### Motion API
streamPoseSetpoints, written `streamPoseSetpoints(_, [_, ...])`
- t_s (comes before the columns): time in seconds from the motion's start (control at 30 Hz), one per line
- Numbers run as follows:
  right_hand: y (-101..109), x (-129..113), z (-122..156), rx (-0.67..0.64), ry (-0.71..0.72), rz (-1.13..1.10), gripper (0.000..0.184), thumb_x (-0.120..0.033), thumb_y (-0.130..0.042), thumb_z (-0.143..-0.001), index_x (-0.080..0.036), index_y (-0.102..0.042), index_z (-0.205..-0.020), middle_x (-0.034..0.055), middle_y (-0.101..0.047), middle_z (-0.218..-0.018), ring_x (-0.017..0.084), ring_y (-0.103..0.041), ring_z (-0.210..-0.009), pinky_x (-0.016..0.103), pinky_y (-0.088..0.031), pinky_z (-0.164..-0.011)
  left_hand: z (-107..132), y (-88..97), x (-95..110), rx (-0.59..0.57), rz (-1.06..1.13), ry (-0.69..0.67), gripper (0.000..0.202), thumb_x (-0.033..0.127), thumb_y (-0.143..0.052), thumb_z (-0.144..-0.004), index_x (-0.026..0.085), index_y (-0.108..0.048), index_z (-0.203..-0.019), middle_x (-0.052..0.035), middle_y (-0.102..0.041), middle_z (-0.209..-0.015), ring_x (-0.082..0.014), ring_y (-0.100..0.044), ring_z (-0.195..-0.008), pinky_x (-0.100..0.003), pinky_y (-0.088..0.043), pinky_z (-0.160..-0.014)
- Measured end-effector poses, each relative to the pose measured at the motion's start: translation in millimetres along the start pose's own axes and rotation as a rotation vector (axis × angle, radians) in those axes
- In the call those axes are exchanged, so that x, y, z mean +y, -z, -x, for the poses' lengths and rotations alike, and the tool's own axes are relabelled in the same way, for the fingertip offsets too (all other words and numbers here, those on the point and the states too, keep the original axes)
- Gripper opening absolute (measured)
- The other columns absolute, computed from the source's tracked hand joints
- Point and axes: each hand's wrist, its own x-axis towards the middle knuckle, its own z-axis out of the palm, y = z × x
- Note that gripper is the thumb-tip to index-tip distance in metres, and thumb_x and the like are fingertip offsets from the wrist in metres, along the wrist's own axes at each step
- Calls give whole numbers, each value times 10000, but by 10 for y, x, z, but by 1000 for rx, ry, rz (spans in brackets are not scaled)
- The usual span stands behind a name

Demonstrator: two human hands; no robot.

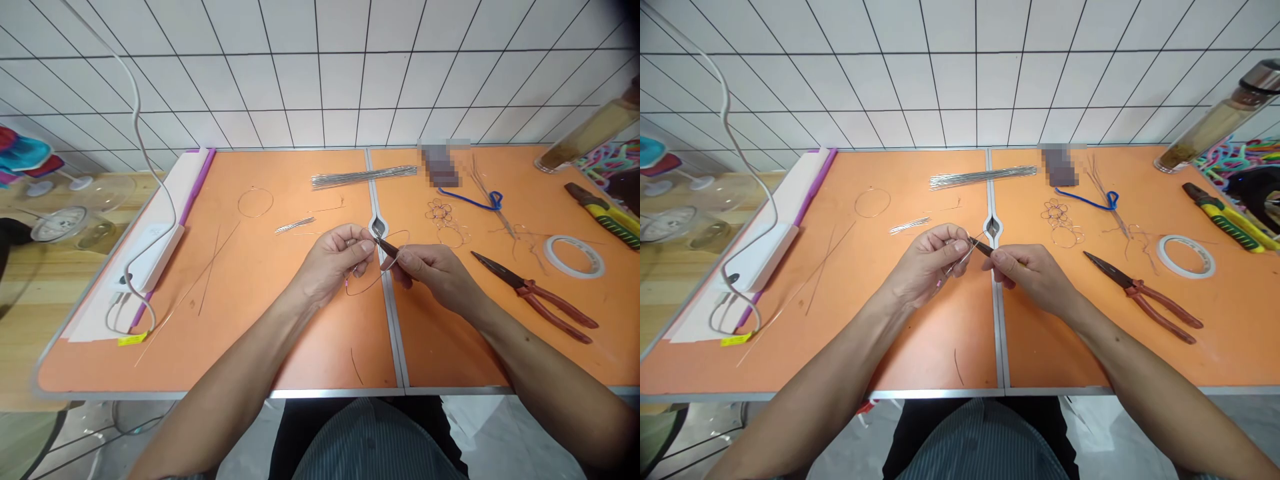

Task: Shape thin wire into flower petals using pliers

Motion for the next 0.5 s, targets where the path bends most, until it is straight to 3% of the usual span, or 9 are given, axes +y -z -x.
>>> streamPoseSetpoints(0.33, [5, 39, 28, 40, 8, 53, 629, -720, -593, -1039, -164, -851, -896, -11, -489, -631, 110, -413, -560, 292, -288, -534, 6, -20, -15, 21, 21, -5, 358, 379, -968, -758, 164, -702, -866, 33, -632, -654, -68, -523, -507, -204, -376, -470])
streamPoseSetpoints(0.5, [-11, 15, 13, 37, -4, 21, 636, -746, -614, -1012, -170, -844, -872, 0, -527, -629, 123, -453, -567, 288, -325, -533, 10, -36, -6, 29, 12, -21, 360, 375, -981, -739, 164, -719, -869, 40, -622, -635, -66, -514, -503, -206, -387, -486])
